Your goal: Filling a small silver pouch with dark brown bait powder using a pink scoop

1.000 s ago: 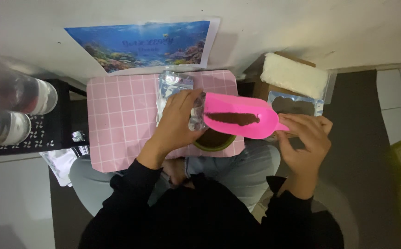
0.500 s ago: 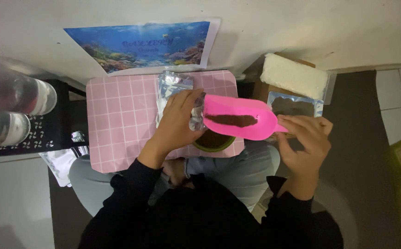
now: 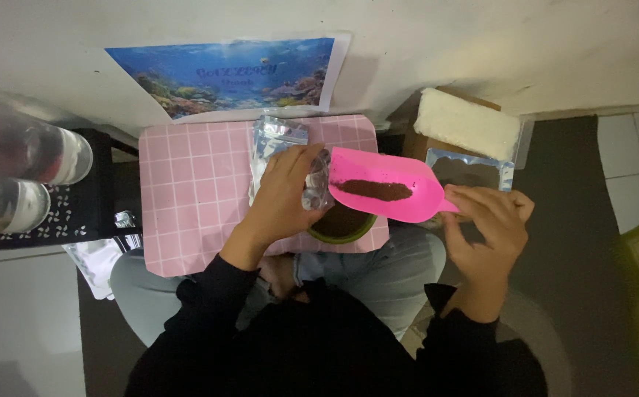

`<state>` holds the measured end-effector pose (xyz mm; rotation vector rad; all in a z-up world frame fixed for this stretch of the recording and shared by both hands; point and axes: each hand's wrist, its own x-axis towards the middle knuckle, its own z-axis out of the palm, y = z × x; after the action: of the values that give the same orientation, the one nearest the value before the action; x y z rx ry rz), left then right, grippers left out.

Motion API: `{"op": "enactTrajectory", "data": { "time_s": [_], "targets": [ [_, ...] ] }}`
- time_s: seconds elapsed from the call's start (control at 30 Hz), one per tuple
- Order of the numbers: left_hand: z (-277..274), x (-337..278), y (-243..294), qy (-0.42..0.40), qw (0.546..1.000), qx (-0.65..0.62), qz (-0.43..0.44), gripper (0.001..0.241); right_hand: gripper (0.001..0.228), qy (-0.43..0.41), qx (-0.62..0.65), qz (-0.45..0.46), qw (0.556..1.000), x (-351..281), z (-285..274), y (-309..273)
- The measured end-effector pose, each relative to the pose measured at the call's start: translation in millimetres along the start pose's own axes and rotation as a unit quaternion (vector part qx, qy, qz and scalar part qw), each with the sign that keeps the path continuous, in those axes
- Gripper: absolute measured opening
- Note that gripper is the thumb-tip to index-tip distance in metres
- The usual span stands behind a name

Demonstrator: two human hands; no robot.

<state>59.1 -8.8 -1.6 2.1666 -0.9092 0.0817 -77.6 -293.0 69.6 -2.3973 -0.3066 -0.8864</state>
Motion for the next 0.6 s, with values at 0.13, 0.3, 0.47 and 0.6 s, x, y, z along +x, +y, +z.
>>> {"op": "enactTrajectory", "data": {
  "time_s": [0.13, 0.3, 0.47, 0.6],
  "targets": [
    [3, 1, 2, 0.003, 1.000, -0.012, 0.000, 0.102, 0.016, 0.000, -0.005, 0.004, 1.000, 2, 1, -4],
    [1, 1, 8, -0.001, 1.000, -0.013, -0.015, 0.096, 0.018, 0.004, -0.001, 0.004, 1.000, 4, 1, -10],
    [9, -3, 3, 0.004, 1.000, -0.003, 0.010, 0.103, 0.012, -0.005, -0.048, -0.011, 0.999, -10, -2, 1],
    [10, -7, 9, 0.023, 1.000, 0.004, 0.015, 0.096, 0.010, -0.006, -0.077, -0.017, 0.997, -13, -7, -1]
  ]
}}
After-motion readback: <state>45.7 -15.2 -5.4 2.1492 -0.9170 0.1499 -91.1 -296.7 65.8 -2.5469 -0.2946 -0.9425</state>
